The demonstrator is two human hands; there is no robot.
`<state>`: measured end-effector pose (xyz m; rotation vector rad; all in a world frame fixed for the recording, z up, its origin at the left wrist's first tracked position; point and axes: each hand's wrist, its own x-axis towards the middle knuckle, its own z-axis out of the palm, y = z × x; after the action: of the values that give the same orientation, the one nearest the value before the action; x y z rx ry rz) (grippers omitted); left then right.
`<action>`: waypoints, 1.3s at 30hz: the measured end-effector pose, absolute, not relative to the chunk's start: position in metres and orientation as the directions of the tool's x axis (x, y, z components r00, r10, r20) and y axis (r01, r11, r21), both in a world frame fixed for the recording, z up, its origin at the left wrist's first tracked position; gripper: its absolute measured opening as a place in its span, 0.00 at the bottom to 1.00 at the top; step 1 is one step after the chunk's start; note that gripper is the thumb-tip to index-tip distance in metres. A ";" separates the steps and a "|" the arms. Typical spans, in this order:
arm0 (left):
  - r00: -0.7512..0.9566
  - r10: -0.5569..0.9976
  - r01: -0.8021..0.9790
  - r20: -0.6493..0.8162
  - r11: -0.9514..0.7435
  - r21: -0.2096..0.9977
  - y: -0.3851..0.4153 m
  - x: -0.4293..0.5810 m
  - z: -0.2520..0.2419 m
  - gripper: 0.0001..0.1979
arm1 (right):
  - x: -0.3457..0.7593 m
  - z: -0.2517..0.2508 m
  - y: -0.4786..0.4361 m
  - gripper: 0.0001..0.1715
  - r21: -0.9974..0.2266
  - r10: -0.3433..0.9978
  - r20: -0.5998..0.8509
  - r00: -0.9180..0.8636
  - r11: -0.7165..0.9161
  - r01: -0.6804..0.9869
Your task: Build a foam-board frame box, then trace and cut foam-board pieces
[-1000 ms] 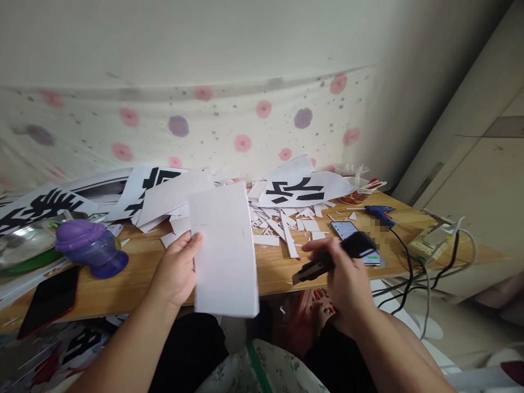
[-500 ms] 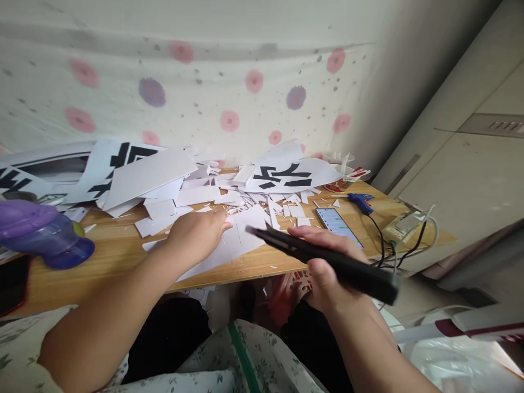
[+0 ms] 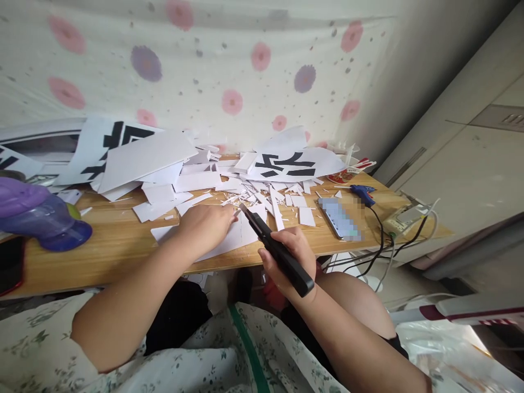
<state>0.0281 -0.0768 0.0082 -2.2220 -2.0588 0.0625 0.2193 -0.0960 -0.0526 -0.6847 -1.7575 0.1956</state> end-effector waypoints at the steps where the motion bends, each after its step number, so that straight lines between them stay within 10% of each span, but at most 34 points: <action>1: 0.077 0.996 0.992 0.047 -0.072 -0.108 -0.077 0.028 0.008 0.19 | 0.221 -0.054 -0.096 0.15 -0.471 0.557 0.803 -0.213 0.812 0.344; 13: 0.095 0.994 0.991 0.046 -0.091 -0.096 -0.083 0.031 0.011 0.17 | 0.232 -0.048 -0.097 0.19 -0.393 0.496 0.569 -0.656 0.865 0.312; 25: 0.101 0.994 0.991 0.048 -0.096 -0.093 -0.081 0.031 0.011 0.16 | 0.226 -0.050 -0.095 0.14 -0.583 0.613 0.629 -0.477 0.779 0.232; 32: 0.105 0.993 0.990 0.057 -0.099 -0.103 -0.080 0.029 0.008 0.18 | 0.229 -0.044 -0.096 0.21 -0.916 0.799 0.398 -0.450 0.366 -0.162; 39: 0.106 0.993 0.986 0.059 -0.097 -0.133 -0.081 0.030 0.007 0.18 | 0.233 -0.034 -0.098 0.13 -0.940 0.882 0.211 -0.422 0.065 -0.335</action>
<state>0.0296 -0.0806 0.0075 -2.2284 -2.0110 0.0682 0.2334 -0.0979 -0.0341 -0.6048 -1.3490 1.5566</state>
